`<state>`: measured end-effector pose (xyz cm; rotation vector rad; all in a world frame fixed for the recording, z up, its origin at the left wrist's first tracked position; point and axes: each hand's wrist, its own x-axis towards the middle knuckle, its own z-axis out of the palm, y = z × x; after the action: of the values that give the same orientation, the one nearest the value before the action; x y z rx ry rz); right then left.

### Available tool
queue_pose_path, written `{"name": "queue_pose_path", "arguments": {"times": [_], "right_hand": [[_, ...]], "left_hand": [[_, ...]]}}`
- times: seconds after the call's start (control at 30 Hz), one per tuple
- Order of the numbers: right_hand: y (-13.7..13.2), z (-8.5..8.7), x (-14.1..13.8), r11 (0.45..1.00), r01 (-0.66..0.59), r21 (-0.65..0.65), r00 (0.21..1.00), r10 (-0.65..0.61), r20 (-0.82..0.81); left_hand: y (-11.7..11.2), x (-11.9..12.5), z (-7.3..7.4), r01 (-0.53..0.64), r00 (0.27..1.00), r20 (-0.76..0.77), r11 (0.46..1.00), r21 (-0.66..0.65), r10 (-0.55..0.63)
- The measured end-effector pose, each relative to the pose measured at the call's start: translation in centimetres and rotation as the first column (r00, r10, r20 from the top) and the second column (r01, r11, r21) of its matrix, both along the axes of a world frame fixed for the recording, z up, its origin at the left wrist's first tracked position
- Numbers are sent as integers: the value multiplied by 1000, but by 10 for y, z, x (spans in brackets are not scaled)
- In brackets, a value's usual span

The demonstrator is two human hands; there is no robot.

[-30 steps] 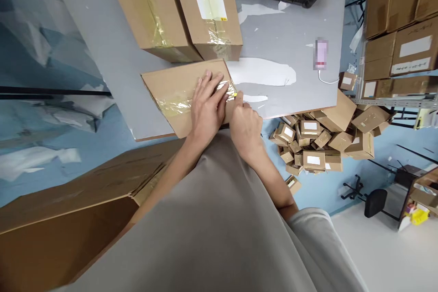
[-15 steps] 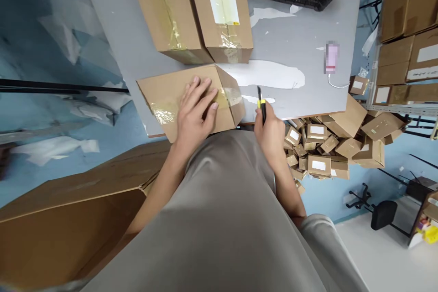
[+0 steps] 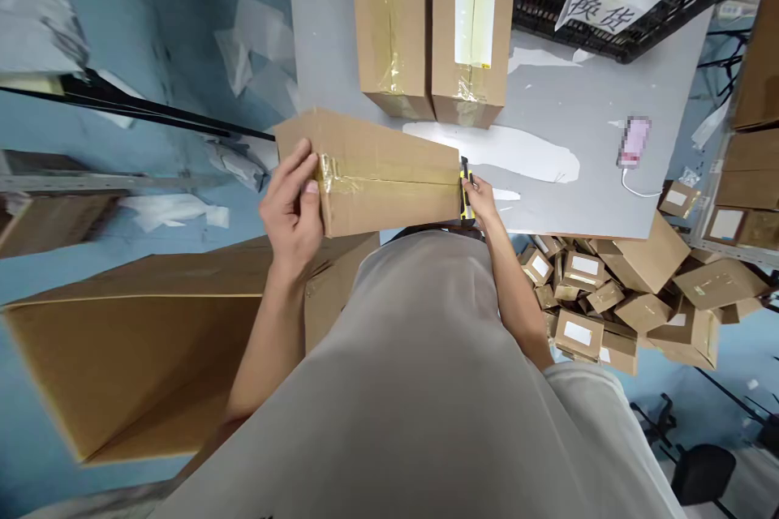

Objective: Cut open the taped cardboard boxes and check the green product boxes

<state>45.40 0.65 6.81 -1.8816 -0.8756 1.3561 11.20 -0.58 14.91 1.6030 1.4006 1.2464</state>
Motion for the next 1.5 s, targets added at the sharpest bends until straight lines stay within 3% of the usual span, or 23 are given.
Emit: {"name": "queue_pose_path", "arguments": {"times": [0.1,0.17,0.27,0.4,0.5,0.63,0.73,0.83,0.93,1.03,1.13,1.23,1.5], "right_hand": [[-20,29,27,996,-46,81,970,25,243],[-33,52,48,991,-90,94,884,36,466],[-45,78,68,993,-111,49,705,44,707],[-45,88,72,995,-93,-40,535,83,841],[-40,94,72,984,-142,-105,452,159,878],[-30,120,68,947,-284,-153,302,240,922],[-19,141,40,886,-425,-184,267,317,910],[-8,150,-6,752,-598,-278,252,505,825],[4,150,-53,563,-700,-439,90,680,728],[16,146,-84,407,-695,-593,-110,754,647],[26,143,-99,307,-669,-677,-245,768,591],[33,143,-104,249,-648,-719,-320,768,555],[48,153,-117,149,-621,-769,-429,757,493]], "left_hand": [[-3,11,-4,-15,993,117,999,-48,21],[-3,25,-20,8,979,202,995,-98,12],[-2,55,-63,36,942,336,985,-171,24],[-1,88,-124,97,872,485,946,-310,70],[0,91,-144,153,871,491,935,-321,26],[3,77,-140,244,893,437,932,-267,-109],[5,68,-134,335,892,401,901,-276,-209],[7,64,-135,410,869,410,867,-283,-277],[9,63,-139,443,844,449,852,-279,-292],[11,63,-142,466,823,483,842,-273,-299],[13,63,-145,477,810,502,838,-265,-303],[14,64,-147,481,803,514,836,-263,-300],[15,63,-146,491,800,521,825,-279,-299]]}}
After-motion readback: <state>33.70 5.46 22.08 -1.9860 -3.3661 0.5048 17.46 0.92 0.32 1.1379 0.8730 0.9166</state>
